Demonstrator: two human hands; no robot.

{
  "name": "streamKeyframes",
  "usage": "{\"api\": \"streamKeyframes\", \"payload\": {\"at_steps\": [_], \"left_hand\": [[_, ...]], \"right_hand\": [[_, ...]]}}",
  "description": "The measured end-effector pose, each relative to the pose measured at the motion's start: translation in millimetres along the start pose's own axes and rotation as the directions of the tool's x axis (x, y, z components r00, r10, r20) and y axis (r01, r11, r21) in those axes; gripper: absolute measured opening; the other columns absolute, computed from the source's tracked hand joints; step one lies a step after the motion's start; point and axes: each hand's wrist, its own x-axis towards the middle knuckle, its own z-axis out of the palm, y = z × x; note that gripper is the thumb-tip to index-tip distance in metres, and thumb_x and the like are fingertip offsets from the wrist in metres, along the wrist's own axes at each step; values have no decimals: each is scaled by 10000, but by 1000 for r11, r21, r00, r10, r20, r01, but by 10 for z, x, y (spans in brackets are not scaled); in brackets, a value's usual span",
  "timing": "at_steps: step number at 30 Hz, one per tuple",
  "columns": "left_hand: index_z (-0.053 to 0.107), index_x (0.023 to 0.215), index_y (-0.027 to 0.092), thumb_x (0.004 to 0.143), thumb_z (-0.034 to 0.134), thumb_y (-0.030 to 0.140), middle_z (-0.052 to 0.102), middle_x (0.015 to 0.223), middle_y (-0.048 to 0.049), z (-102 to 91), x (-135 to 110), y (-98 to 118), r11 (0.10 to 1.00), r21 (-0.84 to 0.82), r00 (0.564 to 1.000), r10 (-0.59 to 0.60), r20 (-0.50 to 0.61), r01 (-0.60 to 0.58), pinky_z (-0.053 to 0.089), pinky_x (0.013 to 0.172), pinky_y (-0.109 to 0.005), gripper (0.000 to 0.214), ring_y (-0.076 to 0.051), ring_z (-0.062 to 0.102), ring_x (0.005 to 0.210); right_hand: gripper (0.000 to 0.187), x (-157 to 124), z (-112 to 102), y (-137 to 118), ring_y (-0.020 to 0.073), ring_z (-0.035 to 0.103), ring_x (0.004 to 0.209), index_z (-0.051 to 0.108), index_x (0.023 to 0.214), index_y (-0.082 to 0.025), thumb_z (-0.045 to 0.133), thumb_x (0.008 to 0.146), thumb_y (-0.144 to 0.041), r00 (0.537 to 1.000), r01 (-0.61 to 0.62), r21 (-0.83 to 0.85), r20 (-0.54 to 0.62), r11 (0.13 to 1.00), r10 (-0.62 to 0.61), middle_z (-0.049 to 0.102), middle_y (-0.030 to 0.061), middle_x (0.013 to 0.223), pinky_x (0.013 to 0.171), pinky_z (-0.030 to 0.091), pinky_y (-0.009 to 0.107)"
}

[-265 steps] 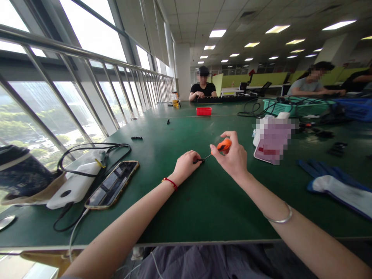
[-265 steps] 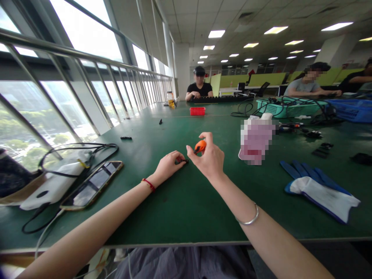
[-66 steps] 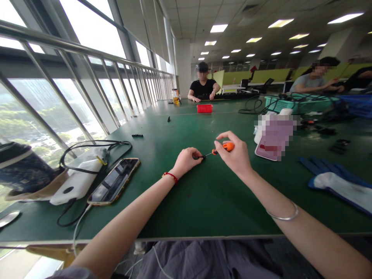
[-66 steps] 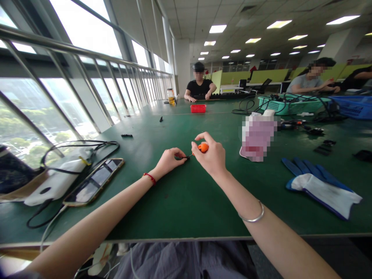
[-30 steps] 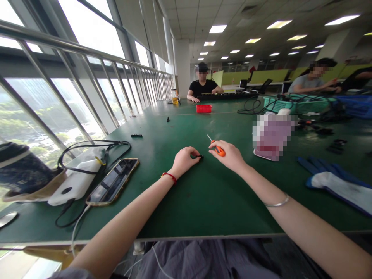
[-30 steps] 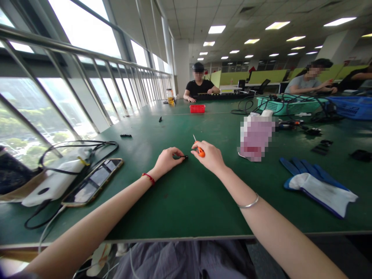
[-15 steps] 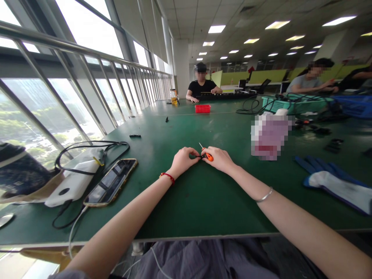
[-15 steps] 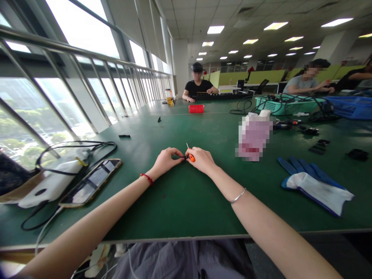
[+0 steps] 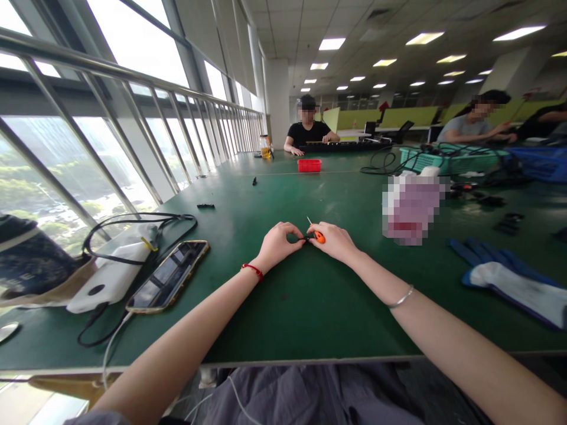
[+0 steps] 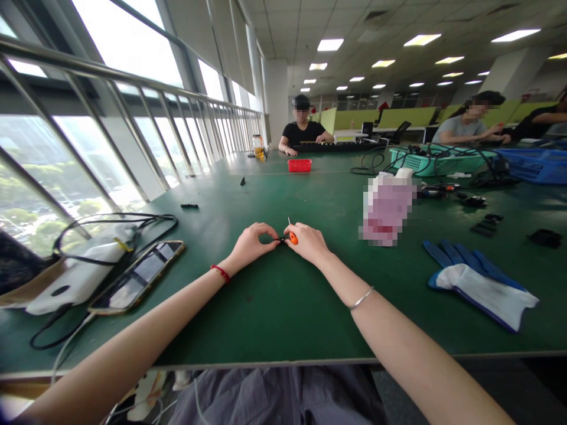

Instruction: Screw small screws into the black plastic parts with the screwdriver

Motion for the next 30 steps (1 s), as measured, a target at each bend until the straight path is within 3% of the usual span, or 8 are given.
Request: {"api": "streamKeyframes", "payload": {"at_steps": [4, 8, 13, 22, 25, 30], "left_hand": [[658, 738, 200, 727, 628, 251, 679, 883, -5, -19, -49, 7, 996, 47, 997, 75, -22, -74, 450, 835, -310, 61, -179, 576, 874], [650, 726, 198, 718, 639, 237, 678, 871, 2, -19, -69, 26, 996, 36, 996, 86, -3, -86, 445, 844, -311, 41, -174, 575, 862], [640, 722, 199, 717, 641, 236, 679, 876, 4, -5, -64, 61, 997, 20, 997, 77, 11, -77, 446, 845, -312, 37, -176, 575, 866], [668, 741, 205, 737, 637, 284, 664, 933, -12, 4, -84, 86, 980, 149, 991, 131, 10, -131, 441, 829, -329, 85, -186, 562, 888], [678, 722, 206, 727, 640, 280, 651, 999, -21, 15, -77, 84, 975, 188, 992, 125, -11, -121, 435, 860, -342, 84, -195, 555, 930], [684, 725, 204, 729, 627, 254, 672, 1004, -11, 64, -55, 79, 986, 157, 999, 46, 26, -49, 449, 867, -336, 76, -195, 565, 933]], "right_hand": [[223, -54, -46, 23, 175, 600, 819, 616, 998, -269, 553, 785, -277, 1000, 14, 44, -27, 999, -13, 631, 12, 990, 603, 393, 256], [213, -97, -73, 35, 163, 594, 828, 619, 977, -264, 589, 781, -342, 995, 95, 58, -48, 994, -93, 617, -3, 953, 631, 397, 244], [157, -85, -49, 37, 152, 572, 813, 638, 954, -257, 572, 813, -283, 984, 177, 23, -26, 984, -176, 595, 9, 901, 673, 393, 246], [119, -99, -57, 13, 159, 570, 804, 644, 908, -248, 577, 810, -260, 982, 188, 20, -11, 982, -188, 601, 15, 871, 691, 398, 256], [148, -99, -89, 26, 162, 585, 814, 642, 927, -256, 567, 814, -316, 986, 156, 78, -69, 985, -151, 625, 11, 896, 690, 410, 258], [152, -61, -114, 102, 165, 606, 812, 632, 879, -246, 524, 820, -336, 968, 27, 191, -251, 981, 23, 661, 3, 946, 660, 416, 257]]}}
